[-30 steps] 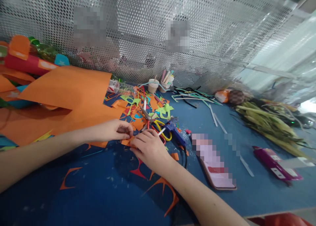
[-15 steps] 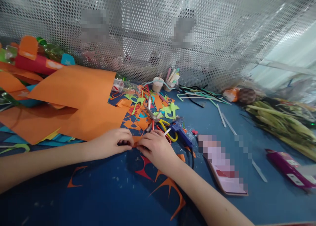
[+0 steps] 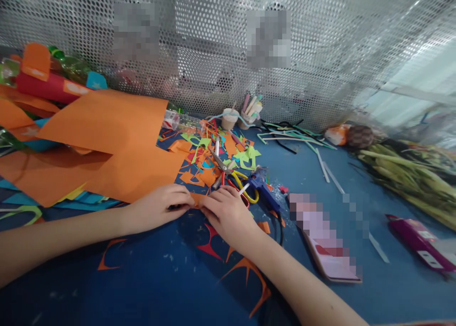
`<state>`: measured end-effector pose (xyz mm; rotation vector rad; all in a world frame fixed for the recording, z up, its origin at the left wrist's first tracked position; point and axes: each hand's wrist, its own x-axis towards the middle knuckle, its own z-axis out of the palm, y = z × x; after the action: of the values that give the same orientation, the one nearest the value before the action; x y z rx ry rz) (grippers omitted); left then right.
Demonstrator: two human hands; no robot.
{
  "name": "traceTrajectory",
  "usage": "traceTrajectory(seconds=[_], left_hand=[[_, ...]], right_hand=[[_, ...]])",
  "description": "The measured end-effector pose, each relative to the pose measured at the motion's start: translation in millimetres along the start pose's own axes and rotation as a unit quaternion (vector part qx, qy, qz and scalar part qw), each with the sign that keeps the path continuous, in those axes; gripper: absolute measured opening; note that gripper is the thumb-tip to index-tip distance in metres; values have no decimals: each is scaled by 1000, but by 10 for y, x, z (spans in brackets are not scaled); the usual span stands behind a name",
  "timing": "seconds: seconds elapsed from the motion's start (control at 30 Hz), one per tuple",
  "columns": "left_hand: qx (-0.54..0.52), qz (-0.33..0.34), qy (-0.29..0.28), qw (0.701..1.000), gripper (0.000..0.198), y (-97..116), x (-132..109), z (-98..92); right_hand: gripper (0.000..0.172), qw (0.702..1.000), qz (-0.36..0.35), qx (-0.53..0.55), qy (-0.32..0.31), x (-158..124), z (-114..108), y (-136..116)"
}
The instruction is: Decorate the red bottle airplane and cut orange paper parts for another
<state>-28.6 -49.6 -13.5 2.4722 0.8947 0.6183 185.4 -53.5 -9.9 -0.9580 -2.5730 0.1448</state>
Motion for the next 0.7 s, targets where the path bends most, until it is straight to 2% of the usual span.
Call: traceTrajectory(seconds=[0.33, 0.5, 0.57, 0.7], left_hand=[[50, 37, -14, 998, 21, -28, 0, -6], [41, 21, -27, 999, 21, -29, 13, -29], [69, 25, -34, 997, 22, -25, 16, -26], [174, 94, -50, 979, 24, -25, -2, 0]], right_hand=[[13, 999, -8, -41, -19, -18, -24, -23], [11, 998, -23, -54, -11, -23, -21, -18], [12, 997, -43, -71, -7, -24, -17, -22], [15, 989, -67, -130, 13, -29, -6, -49]])
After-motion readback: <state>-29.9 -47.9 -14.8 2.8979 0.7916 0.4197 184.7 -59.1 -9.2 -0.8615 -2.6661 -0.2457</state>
